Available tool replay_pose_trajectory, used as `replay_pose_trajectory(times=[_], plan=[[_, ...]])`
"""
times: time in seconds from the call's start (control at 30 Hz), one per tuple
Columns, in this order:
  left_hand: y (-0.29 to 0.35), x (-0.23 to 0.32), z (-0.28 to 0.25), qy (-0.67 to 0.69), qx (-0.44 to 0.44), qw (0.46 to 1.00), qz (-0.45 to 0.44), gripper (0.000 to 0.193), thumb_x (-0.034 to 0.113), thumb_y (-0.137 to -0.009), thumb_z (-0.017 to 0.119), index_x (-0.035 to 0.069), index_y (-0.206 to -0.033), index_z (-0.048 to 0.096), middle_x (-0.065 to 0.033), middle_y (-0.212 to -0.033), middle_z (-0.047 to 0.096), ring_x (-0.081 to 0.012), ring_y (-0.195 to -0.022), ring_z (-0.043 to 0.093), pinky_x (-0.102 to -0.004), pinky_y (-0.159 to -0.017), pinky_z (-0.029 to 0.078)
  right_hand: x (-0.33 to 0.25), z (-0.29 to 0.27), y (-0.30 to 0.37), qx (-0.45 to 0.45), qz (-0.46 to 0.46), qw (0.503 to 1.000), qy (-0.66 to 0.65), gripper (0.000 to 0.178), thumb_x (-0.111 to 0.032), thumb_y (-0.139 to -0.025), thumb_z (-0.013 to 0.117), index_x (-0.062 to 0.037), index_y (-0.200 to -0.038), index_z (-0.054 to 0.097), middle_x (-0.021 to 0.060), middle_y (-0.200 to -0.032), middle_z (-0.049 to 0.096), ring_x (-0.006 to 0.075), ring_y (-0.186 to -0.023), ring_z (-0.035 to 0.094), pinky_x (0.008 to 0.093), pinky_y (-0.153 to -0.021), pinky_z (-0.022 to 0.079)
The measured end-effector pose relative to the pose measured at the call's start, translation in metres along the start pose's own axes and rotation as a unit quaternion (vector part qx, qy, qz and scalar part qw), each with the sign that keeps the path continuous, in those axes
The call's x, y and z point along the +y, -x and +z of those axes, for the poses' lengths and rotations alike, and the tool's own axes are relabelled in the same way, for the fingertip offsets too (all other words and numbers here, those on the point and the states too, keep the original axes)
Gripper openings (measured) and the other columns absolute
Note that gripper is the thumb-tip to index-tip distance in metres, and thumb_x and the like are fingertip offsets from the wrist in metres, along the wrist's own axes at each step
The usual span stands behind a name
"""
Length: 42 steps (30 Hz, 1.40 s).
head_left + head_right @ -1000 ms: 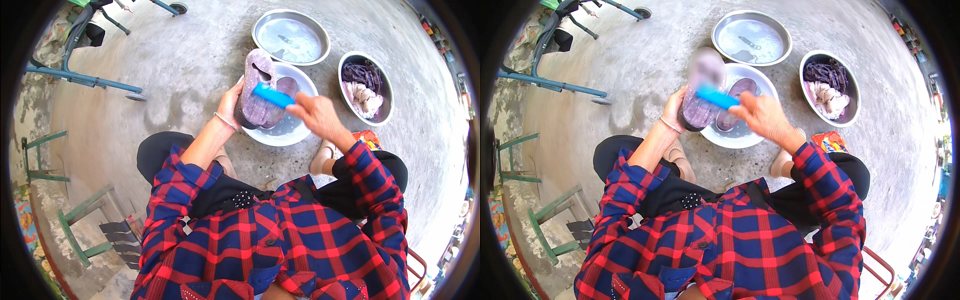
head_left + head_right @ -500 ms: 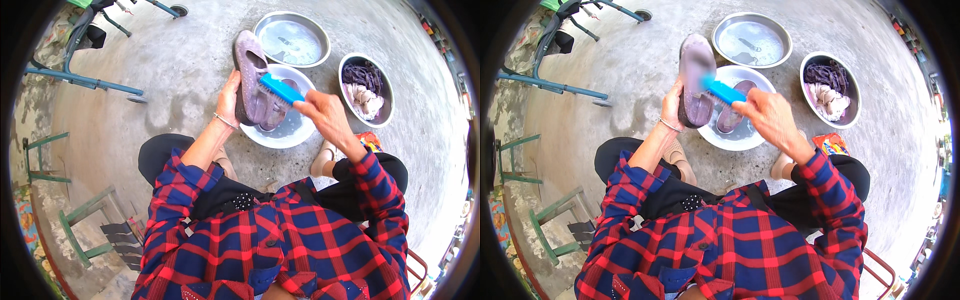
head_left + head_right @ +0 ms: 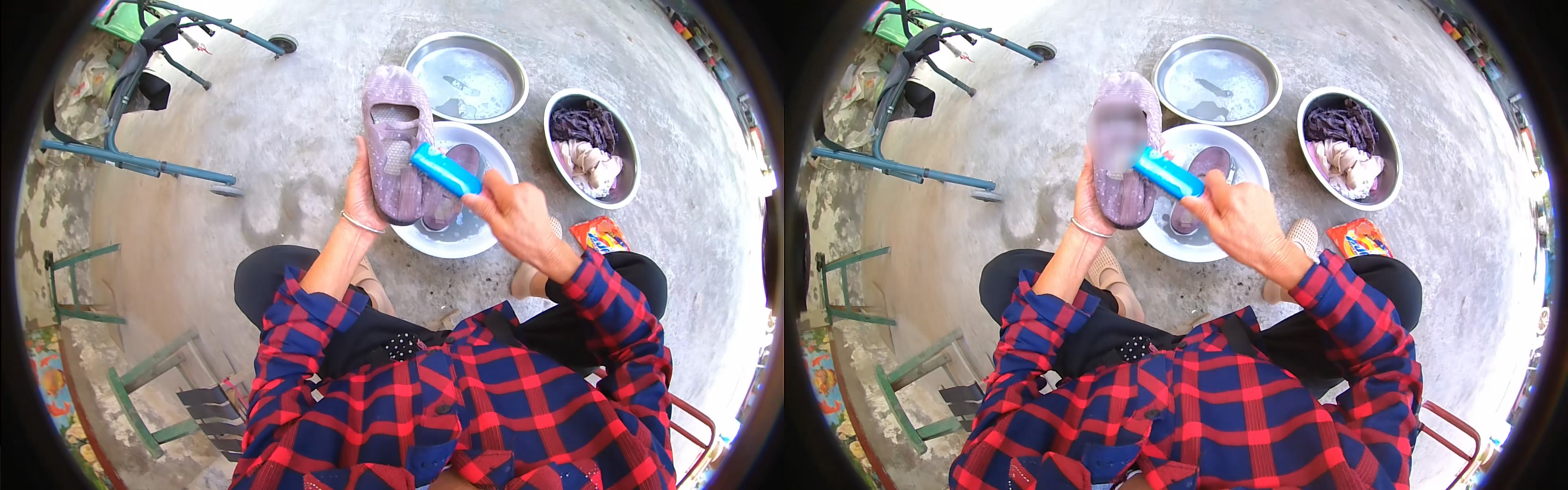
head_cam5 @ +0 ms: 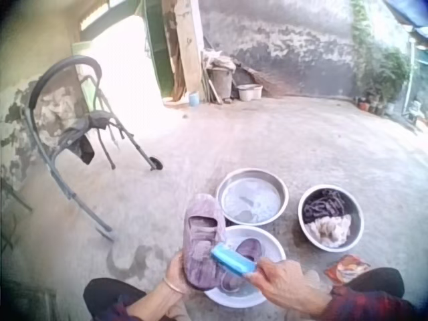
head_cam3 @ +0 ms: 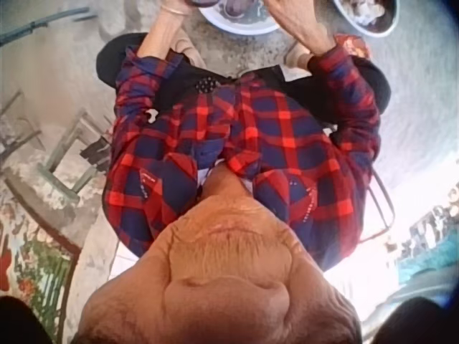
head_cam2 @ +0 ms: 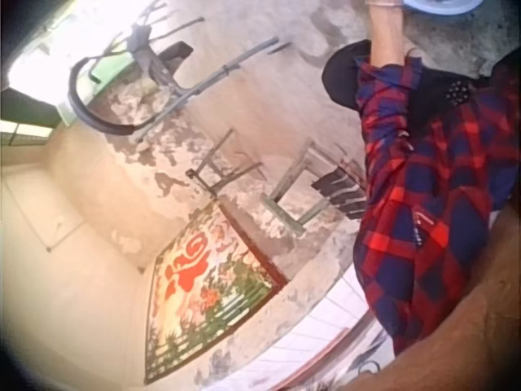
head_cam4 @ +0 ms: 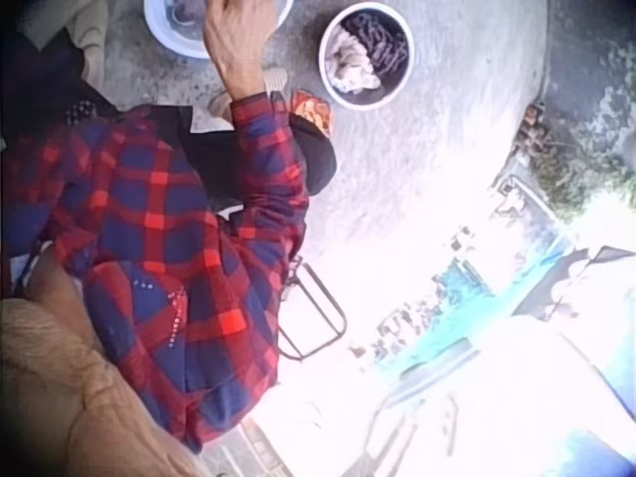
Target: The person scrubs a purple shoe with a blue brush, focusing on the upper and sole. They rinse the shoe in a white basin of soapy water and inspect the sole before placing it into a metal bowl.
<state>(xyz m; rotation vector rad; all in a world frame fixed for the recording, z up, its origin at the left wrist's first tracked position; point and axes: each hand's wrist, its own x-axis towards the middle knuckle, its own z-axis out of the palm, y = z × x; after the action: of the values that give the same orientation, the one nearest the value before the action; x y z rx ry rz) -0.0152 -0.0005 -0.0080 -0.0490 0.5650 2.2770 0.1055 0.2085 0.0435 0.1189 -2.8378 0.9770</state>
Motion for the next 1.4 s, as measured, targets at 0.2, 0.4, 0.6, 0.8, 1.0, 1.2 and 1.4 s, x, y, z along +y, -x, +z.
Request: replay_pose_trajectory(times=[0.2,0.4,0.6,0.8,1.0,1.2,1.4], plan=[[0.006,0.002,-0.008,-0.183,0.062,0.980,0.040,0.052,0.024,-0.087,0.071,0.004,-0.130,0.051,-0.0101,-0.114,0.062,-0.0212,-0.103,0.063,-0.0380,-0.091,0.053,-0.004,-0.003,0.001,-0.016,-0.032,0.998,-0.047,0.035,-0.037,-0.093,0.060,-0.0038,-0.086,0.051,0.0170,-0.059,0.057,0.0385,-0.056,0.059,0.0479,-0.052,0.043],[0.012,0.000,-0.018,-0.218,0.092,0.971,0.039,0.040,0.010,-0.083,0.069,0.001,-0.119,0.056,-0.0080,-0.106,0.066,-0.0198,-0.092,0.066,-0.0348,-0.085,0.054,0.002,-0.007,0.010,-0.054,-0.064,0.995,-0.053,0.033,-0.035,-0.092,0.062,-0.0045,-0.087,0.050,0.0143,-0.061,0.058,0.0373,-0.057,0.060,0.0466,-0.052,0.043],[0.021,-0.030,-0.023,-0.267,0.068,0.961,-0.022,0.053,0.008,-0.080,0.066,-0.004,-0.128,0.049,-0.0193,-0.112,0.066,-0.0360,-0.099,0.068,-0.0427,-0.086,0.057,0.046,-0.008,-0.012,0.012,-0.077,0.991,0.110,0.034,-0.036,-0.091,0.063,-0.0043,-0.088,0.050,0.0152,-0.065,0.062,0.0374,-0.059,0.061,0.0465,-0.052,0.043],[0.039,-0.057,-0.003,-0.259,0.049,0.962,-0.064,0.057,0.007,-0.077,0.066,-0.008,-0.129,0.047,-0.0207,-0.112,0.065,-0.0354,-0.092,0.070,-0.0419,-0.078,0.060,0.052,-0.012,-0.027,0.079,0.080,0.990,0.081,0.037,-0.039,-0.093,0.059,-0.0035,-0.088,0.051,0.0193,-0.066,0.062,0.0401,-0.062,0.062,0.0503,-0.055,0.046],[0.040,-0.076,-0.034,-0.327,0.081,0.941,-0.031,0.049,0.000,-0.078,0.062,-0.009,-0.125,0.049,-0.0199,-0.107,0.066,-0.0348,-0.086,0.071,-0.0464,-0.077,0.061,0.033,0.031,-0.007,-0.042,0.073,0.993,0.089,0.039,-0.039,-0.094,0.055,-0.0007,-0.091,0.051,0.0215,-0.065,0.063,0.0418,-0.063,0.064,0.0512,-0.058,0.049],[0.042,-0.071,-0.019,-0.302,0.074,0.949,-0.041,0.045,-0.002,-0.078,0.060,-0.009,-0.122,0.051,-0.0193,-0.104,0.067,-0.0322,-0.085,0.071,-0.0449,-0.076,0.061,0.048,0.019,-0.026,0.019,0.104,0.982,0.158,0.040,-0.039,-0.094,0.055,0.0002,-0.089,0.053,0.0203,-0.065,0.064,0.0398,-0.062,0.065,0.0486,-0.054,0.049],[0.035,-0.074,-0.038,-0.349,0.109,0.930,-0.029,0.043,-0.002,-0.079,0.061,-0.009,-0.120,0.052,-0.0171,-0.100,0.068,-0.0291,-0.085,0.071,-0.0401,-0.075,0.060,0.024,0.044,0.013,-0.081,0.054,0.990,0.103,0.040,-0.044,-0.095,0.055,-0.0036,-0.092,0.051,0.0202,-0.061,0.061,0.0419,-0.059,0.062,0.0514,-0.054,0.047]])
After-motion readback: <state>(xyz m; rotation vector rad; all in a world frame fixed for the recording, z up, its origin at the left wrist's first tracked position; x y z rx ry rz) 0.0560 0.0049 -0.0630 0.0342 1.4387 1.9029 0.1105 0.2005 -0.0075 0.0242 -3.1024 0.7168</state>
